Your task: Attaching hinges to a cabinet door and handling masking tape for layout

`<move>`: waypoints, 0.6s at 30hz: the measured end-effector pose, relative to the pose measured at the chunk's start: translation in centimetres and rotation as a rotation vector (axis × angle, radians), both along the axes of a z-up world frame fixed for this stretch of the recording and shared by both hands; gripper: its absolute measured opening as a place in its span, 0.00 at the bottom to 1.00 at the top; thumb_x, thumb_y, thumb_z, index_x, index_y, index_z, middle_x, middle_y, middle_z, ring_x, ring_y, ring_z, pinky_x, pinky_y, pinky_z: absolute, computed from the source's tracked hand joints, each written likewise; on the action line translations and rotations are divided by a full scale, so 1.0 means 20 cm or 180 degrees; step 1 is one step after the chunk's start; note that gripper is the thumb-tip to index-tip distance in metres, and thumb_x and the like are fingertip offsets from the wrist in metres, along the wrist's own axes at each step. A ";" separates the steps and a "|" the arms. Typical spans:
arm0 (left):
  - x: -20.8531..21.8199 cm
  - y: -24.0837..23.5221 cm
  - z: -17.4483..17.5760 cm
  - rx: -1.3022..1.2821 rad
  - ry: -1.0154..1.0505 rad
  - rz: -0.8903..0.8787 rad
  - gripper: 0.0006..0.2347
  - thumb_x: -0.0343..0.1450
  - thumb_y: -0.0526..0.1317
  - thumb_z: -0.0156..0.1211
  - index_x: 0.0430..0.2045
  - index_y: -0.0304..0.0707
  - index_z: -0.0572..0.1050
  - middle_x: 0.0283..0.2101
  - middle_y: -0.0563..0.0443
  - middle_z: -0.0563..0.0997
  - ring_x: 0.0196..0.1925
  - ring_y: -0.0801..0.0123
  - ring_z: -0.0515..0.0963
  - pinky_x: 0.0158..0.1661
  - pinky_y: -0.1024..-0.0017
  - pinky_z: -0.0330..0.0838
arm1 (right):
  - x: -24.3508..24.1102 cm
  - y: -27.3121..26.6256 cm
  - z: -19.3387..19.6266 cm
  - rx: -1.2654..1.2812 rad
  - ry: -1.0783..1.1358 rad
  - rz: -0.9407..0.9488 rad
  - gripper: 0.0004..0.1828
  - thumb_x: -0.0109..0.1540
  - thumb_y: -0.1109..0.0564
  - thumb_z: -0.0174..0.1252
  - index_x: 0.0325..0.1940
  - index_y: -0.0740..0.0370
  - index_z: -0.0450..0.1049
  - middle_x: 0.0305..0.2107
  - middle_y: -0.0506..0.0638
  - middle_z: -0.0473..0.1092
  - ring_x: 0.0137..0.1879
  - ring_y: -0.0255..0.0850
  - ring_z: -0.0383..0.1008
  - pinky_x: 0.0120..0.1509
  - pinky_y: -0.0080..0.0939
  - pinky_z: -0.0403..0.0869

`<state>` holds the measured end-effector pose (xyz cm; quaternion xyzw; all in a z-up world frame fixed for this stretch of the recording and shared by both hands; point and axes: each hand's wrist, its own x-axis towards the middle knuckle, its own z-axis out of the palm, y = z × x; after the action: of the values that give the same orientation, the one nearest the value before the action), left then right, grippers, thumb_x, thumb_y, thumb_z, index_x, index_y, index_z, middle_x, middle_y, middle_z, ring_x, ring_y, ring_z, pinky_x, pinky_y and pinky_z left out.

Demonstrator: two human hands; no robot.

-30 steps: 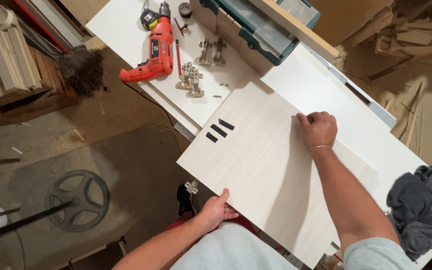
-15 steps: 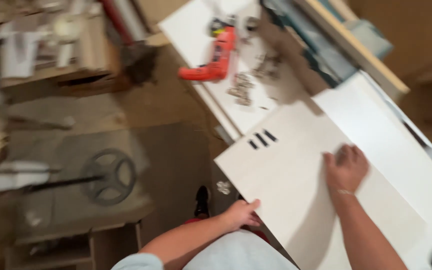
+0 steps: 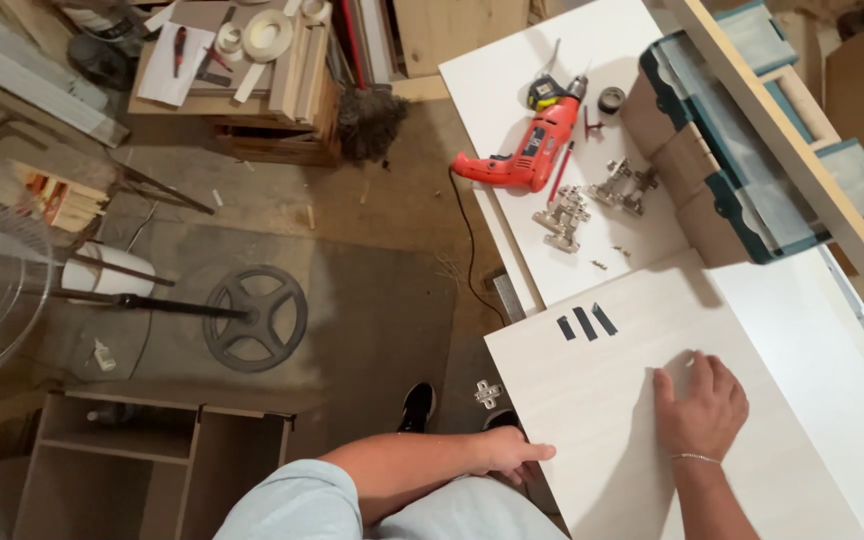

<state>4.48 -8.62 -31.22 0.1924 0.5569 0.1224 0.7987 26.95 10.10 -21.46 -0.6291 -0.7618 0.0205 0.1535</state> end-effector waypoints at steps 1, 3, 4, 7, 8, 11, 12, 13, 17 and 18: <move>-0.03 0.02 0.06 0.0009 0.0010 0.0040 0.31 0.68 0.61 0.64 0.53 0.29 0.75 0.46 0.41 0.82 0.36 0.61 0.83 0.36 0.72 0.81 | 0.01 0.00 0.01 0.0009 0.0010 0.0040 0.37 0.62 0.36 0.57 0.68 0.61 0.75 0.64 0.62 0.70 0.69 0.59 0.66 0.74 0.59 0.59; -0.10 0.04 0.18 -0.0015 0.0003 -0.0419 0.34 0.68 0.62 0.62 0.54 0.23 0.72 0.41 0.32 0.83 0.40 0.64 0.85 0.34 0.77 0.77 | 0.01 0.00 0.02 -0.0291 -0.0232 -0.0048 0.34 0.63 0.33 0.55 0.66 0.54 0.75 0.65 0.60 0.68 0.68 0.61 0.65 0.73 0.59 0.58; -0.11 0.02 0.11 -0.0017 0.0019 -0.0336 0.34 0.68 0.62 0.62 0.54 0.23 0.72 0.41 0.32 0.83 0.40 0.64 0.85 0.34 0.77 0.77 | 0.03 0.01 -0.01 -0.0289 -0.0220 0.0036 0.34 0.63 0.33 0.55 0.66 0.54 0.75 0.65 0.60 0.68 0.68 0.61 0.65 0.73 0.59 0.58; -0.18 -0.03 0.00 0.0295 -0.0059 -0.0175 0.28 0.72 0.61 0.57 0.51 0.31 0.75 0.48 0.38 0.82 0.42 0.63 0.82 0.35 0.72 0.78 | 0.06 0.03 -0.03 0.1128 -0.0571 0.0582 0.31 0.59 0.35 0.65 0.57 0.58 0.83 0.55 0.58 0.78 0.55 0.55 0.79 0.60 0.54 0.76; -0.23 -0.05 0.03 0.0337 0.0187 -0.0089 0.25 0.73 0.60 0.57 0.47 0.34 0.76 0.47 0.42 0.83 0.39 0.65 0.82 0.34 0.72 0.76 | 0.05 0.03 -0.01 0.1132 -0.0681 0.0560 0.27 0.60 0.34 0.66 0.53 0.55 0.83 0.50 0.55 0.79 0.50 0.53 0.79 0.52 0.52 0.76; -0.37 -0.15 0.01 0.0417 0.0746 0.0429 0.19 0.74 0.57 0.58 0.37 0.39 0.78 0.39 0.47 0.85 0.31 0.70 0.81 0.32 0.73 0.74 | 0.00 0.04 -0.01 0.1204 -0.0749 0.0598 0.31 0.61 0.34 0.68 0.58 0.57 0.84 0.52 0.58 0.81 0.55 0.52 0.81 0.56 0.50 0.76; -0.40 -0.22 -0.01 0.0472 0.1005 0.0750 0.17 0.75 0.55 0.60 0.32 0.40 0.78 0.34 0.48 0.85 0.26 0.71 0.80 0.32 0.73 0.74 | -0.01 0.02 -0.01 0.1260 -0.0776 0.0558 0.38 0.62 0.35 0.69 0.68 0.61 0.85 0.59 0.64 0.81 0.65 0.54 0.81 0.67 0.50 0.78; -0.49 -0.26 0.09 0.0400 0.1048 0.0887 0.17 0.75 0.55 0.60 0.32 0.40 0.78 0.34 0.48 0.85 0.26 0.71 0.80 0.32 0.73 0.74 | -0.08 0.02 0.01 0.1228 -0.0717 0.0705 0.38 0.62 0.35 0.69 0.68 0.61 0.85 0.59 0.64 0.81 0.65 0.54 0.81 0.67 0.50 0.78; -0.69 -0.48 0.34 -0.0014 0.1577 0.1697 0.15 0.73 0.55 0.59 0.28 0.43 0.78 0.29 0.54 0.84 0.21 0.74 0.76 0.24 0.71 0.69 | -0.24 0.04 0.07 -0.0248 -0.0179 0.0631 0.41 0.67 0.40 0.63 0.76 0.71 0.75 0.55 0.76 0.74 0.57 0.70 0.72 0.63 0.60 0.65; -0.73 -0.53 0.37 -0.0020 0.1751 0.1815 0.15 0.71 0.56 0.59 0.27 0.46 0.79 0.28 0.55 0.85 0.24 0.76 0.79 0.30 0.74 0.73 | -0.27 0.04 0.08 -0.0352 0.0241 0.0553 0.39 0.68 0.48 0.68 0.78 0.75 0.72 0.57 0.81 0.70 0.56 0.76 0.70 0.58 0.66 0.66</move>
<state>-10.15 -19.27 -23.82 0.0532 0.7815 0.2815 0.5542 21.64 11.00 -19.83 -0.5669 -0.8048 0.0995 0.1449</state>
